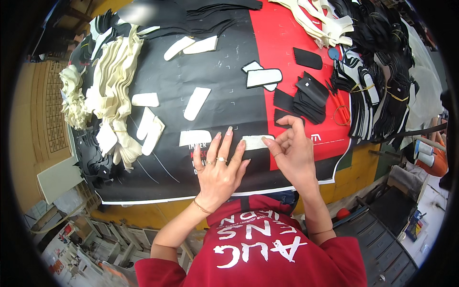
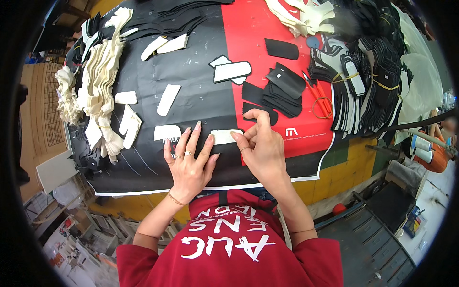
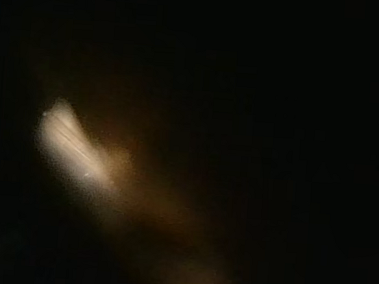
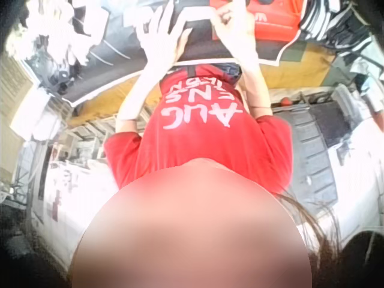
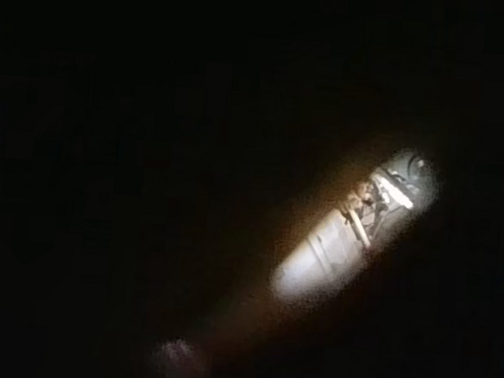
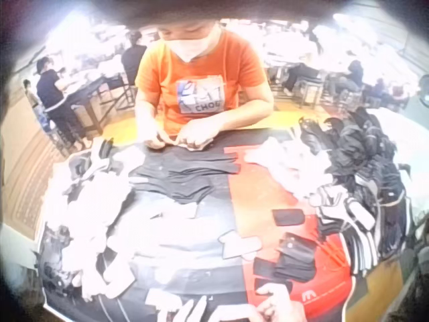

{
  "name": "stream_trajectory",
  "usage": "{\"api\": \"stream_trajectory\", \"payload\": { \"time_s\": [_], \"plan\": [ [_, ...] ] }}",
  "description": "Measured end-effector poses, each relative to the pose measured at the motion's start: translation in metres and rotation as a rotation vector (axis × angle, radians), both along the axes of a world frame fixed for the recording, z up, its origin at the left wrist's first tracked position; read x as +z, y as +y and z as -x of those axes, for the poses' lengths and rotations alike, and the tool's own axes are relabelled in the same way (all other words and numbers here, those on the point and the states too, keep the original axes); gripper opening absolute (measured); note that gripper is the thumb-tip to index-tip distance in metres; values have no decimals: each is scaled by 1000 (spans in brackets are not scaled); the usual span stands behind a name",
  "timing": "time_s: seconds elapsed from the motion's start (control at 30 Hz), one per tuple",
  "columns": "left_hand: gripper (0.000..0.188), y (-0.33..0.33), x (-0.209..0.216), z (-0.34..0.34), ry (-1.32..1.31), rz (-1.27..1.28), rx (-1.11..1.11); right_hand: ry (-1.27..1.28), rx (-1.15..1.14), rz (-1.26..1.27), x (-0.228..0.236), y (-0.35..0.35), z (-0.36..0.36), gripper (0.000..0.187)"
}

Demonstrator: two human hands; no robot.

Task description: The person assembles gloves by hand at a workstation. They pick white and black glove components, align and attach them, and place the finished gloves into piles on the table. A coworker across the table performs similar assembly.

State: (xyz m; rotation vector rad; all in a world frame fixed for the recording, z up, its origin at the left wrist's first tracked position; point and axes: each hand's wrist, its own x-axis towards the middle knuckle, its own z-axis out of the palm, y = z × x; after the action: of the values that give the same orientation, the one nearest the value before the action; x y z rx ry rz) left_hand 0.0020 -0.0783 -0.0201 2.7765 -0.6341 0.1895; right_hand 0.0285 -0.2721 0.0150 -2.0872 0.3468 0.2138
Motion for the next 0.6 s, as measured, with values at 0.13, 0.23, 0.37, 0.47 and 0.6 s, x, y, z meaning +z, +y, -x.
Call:
{"api": "stream_trajectory", "payload": {
  "time_s": [0.13,0.23,0.37,0.47,0.6],
  "plan": [
    [41,-1,1,1,11,-10,5,-5,33,346,5,1,3,42],
    [40,-2,3,1,14,-25,6,15,-2,488,2,2,12,39],
    [40,-2,4,0,-5,-33,-5,-310,21,715,-18,11,28,30],
    [40,-5,4,1,-18,-45,3,-602,93,899,-32,8,36,41],
    [38,-8,3,2,-92,-197,-54,-540,470,810,-36,13,46,56]
  ]
}}
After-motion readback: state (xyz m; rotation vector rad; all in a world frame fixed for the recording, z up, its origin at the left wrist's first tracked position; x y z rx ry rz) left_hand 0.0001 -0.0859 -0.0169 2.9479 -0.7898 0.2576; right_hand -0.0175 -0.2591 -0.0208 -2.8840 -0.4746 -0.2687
